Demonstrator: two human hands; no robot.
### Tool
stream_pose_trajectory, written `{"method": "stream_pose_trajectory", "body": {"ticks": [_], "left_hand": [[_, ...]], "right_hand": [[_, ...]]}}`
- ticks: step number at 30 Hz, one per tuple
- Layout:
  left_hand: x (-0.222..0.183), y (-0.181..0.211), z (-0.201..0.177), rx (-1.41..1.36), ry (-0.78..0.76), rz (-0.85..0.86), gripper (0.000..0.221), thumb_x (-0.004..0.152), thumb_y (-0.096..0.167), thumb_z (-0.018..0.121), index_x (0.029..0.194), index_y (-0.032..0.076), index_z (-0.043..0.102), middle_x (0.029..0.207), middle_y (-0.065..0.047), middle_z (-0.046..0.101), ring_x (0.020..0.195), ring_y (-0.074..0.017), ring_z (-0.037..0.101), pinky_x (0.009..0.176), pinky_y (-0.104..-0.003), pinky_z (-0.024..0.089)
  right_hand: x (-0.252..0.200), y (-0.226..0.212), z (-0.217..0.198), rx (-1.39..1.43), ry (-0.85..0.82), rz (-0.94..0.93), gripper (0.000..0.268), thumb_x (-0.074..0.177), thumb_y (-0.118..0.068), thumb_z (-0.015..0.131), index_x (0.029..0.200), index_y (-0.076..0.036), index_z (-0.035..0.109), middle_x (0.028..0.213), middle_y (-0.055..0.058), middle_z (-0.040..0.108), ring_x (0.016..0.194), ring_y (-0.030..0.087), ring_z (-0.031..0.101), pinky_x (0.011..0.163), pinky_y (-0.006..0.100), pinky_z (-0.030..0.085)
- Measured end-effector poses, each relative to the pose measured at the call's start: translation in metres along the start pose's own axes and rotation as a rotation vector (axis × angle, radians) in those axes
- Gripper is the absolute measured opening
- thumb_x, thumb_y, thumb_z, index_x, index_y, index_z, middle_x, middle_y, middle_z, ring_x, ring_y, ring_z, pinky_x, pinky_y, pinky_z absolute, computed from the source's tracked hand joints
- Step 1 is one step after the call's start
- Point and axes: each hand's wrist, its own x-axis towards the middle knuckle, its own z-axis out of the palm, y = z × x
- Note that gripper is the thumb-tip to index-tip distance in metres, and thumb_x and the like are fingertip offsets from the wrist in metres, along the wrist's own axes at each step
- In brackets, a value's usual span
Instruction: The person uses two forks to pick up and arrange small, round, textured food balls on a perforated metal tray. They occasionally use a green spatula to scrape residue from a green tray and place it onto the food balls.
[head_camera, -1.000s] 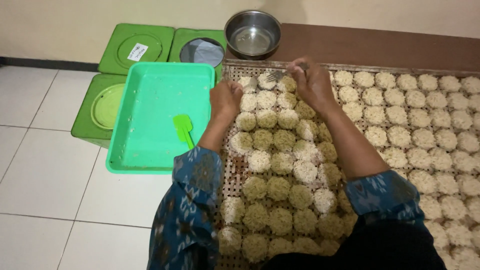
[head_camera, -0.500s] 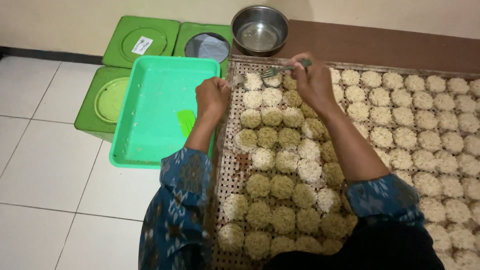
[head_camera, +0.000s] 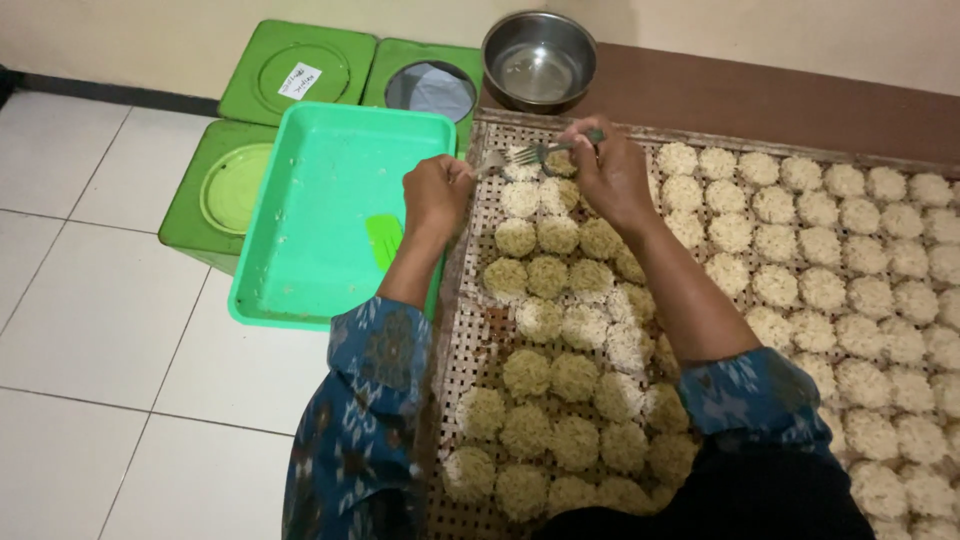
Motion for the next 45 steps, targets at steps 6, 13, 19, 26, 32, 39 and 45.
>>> {"method": "stream_pose_trajectory", "body": {"ticks": [6, 13, 19, 26, 32, 39, 45], "left_hand": [[-0.001, -0.001, 0.003, 0.029, -0.006, -0.036, 0.010, 0.086, 0.020, 0.070, 0.089, 0.016, 0.079, 0.081, -0.016, 0.075, 0.094, -0.0409, 0.073, 0.080, -0.049, 0.060], [0.008, -0.017, 0.014, 0.040, -0.006, -0.044, 0.009, 0.085, 0.021, 0.071, 0.086, 0.016, 0.079, 0.080, -0.016, 0.075, 0.092, -0.0415, 0.074, 0.079, -0.049, 0.060], [0.001, -0.011, -0.007, -0.005, 0.019, 0.005, 0.012, 0.087, 0.018, 0.070, 0.092, 0.013, 0.079, 0.084, -0.018, 0.075, 0.097, -0.0428, 0.072, 0.080, -0.050, 0.059], [0.017, -0.030, -0.001, 0.016, 0.060, 0.002, 0.010, 0.084, 0.021, 0.070, 0.087, 0.021, 0.080, 0.077, -0.014, 0.074, 0.090, -0.0409, 0.073, 0.077, -0.050, 0.060], [0.010, -0.026, 0.001, 0.012, 0.036, -0.022, 0.011, 0.085, 0.021, 0.069, 0.087, 0.019, 0.080, 0.078, -0.016, 0.074, 0.091, -0.0414, 0.073, 0.079, -0.050, 0.060], [0.004, -0.018, 0.014, 0.002, -0.011, -0.091, 0.012, 0.086, 0.023, 0.070, 0.092, 0.023, 0.081, 0.085, -0.014, 0.076, 0.097, -0.0395, 0.073, 0.085, -0.048, 0.061], [0.006, -0.020, 0.013, -0.025, -0.016, -0.093, 0.011, 0.087, 0.022, 0.071, 0.093, 0.020, 0.080, 0.086, -0.015, 0.076, 0.095, -0.0411, 0.073, 0.082, -0.050, 0.060]], "right_hand": [[0.003, -0.008, 0.014, -0.093, 0.009, -0.025, 0.018, 0.105, -0.013, 0.053, 0.117, -0.012, 0.068, 0.067, 0.017, 0.068, 0.053, 0.041, 0.062, 0.054, 0.047, 0.049], [0.004, -0.013, 0.005, -0.023, 0.048, -0.003, 0.021, 0.105, -0.017, 0.052, 0.112, -0.013, 0.071, 0.067, 0.010, 0.067, 0.051, 0.024, 0.061, 0.055, 0.032, 0.050], [-0.001, -0.002, 0.013, -0.132, -0.041, -0.006, 0.019, 0.105, -0.016, 0.051, 0.115, -0.011, 0.067, 0.059, 0.015, 0.065, 0.050, 0.037, 0.065, 0.059, 0.049, 0.054], [0.001, -0.028, 0.018, -0.119, 0.013, -0.066, 0.018, 0.106, -0.015, 0.052, 0.114, -0.011, 0.068, 0.078, 0.024, 0.070, 0.073, 0.053, 0.066, 0.068, 0.057, 0.053], [-0.002, -0.012, 0.017, -0.196, -0.027, -0.040, 0.019, 0.105, -0.017, 0.054, 0.114, -0.013, 0.069, 0.085, 0.022, 0.072, 0.082, 0.054, 0.066, 0.072, 0.062, 0.051], [-0.006, -0.021, 0.009, -0.143, -0.065, -0.060, 0.021, 0.108, -0.015, 0.049, 0.115, -0.011, 0.068, 0.084, 0.019, 0.071, 0.077, 0.050, 0.067, 0.073, 0.062, 0.053], [0.010, 0.011, 0.004, -0.155, 0.026, -0.066, 0.028, 0.107, -0.022, 0.045, 0.117, -0.009, 0.069, 0.075, 0.020, 0.069, 0.065, 0.044, 0.067, 0.067, 0.055, 0.053]]}}
